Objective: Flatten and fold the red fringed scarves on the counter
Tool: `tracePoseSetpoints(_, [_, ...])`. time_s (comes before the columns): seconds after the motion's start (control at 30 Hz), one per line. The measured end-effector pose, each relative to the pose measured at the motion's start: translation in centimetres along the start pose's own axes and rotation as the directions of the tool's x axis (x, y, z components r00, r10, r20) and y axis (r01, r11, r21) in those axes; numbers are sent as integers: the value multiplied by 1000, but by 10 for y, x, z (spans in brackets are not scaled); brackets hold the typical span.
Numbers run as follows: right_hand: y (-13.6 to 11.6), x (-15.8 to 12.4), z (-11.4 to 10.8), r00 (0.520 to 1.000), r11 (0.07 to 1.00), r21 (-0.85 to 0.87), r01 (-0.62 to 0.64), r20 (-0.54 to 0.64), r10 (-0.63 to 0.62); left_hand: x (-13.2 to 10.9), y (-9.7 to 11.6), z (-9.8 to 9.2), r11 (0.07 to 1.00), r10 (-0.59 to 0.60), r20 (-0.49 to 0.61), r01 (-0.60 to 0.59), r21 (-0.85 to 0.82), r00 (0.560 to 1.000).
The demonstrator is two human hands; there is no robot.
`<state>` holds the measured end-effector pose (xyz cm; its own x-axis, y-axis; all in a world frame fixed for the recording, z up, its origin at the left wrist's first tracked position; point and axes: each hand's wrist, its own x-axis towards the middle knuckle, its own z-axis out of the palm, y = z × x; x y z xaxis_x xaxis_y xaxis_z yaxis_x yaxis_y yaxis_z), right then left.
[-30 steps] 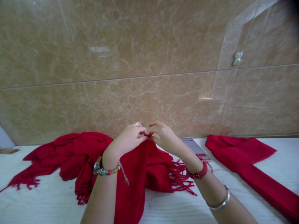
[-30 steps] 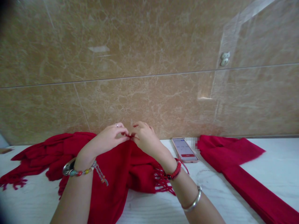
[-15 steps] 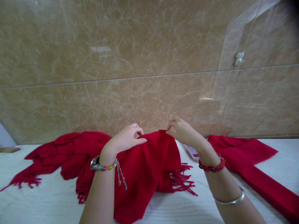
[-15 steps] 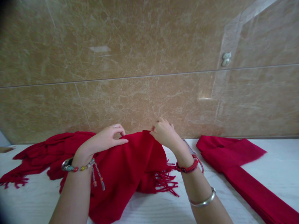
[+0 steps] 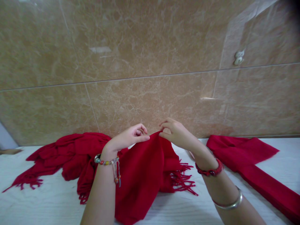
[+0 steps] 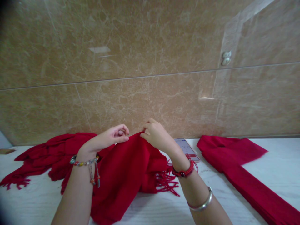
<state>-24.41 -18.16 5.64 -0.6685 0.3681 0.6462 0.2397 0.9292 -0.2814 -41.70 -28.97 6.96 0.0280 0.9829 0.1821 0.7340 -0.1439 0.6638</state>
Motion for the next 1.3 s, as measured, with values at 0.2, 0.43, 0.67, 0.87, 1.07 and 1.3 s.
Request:
tracePoseSetpoints(0.2, [1,-5,-14,999,999,-29,36,-35,-37,0,2,-3,999,26,110,-28,24,994])
tracePoseSetpoints(0.43, [-2,-6,-19,999,998,-57,38,-8,-39,9,-4,11,949,72,130,-27,-314,989])
tracePoseSetpoints(0.67, [12,-6,-20,999,988,-149,33,4,-33,10,-7,7,999,-4,172,10,-34,985])
tracePoseSetpoints(0.87, [31,-8,-21,988,943,-320,-88,93,124,-6,-11,-15,991,-43,34,38,130,999])
tracePoseSetpoints(1.07, [7,0,0,977,992,13,128,170,-128,-4,6,-3,960,43,-59,-25,280,997])
tracePoseSetpoints(1.3, [18,-10,15,960,966,240,99,234,-156,7,8,7,937,86,46,-97,336,995])
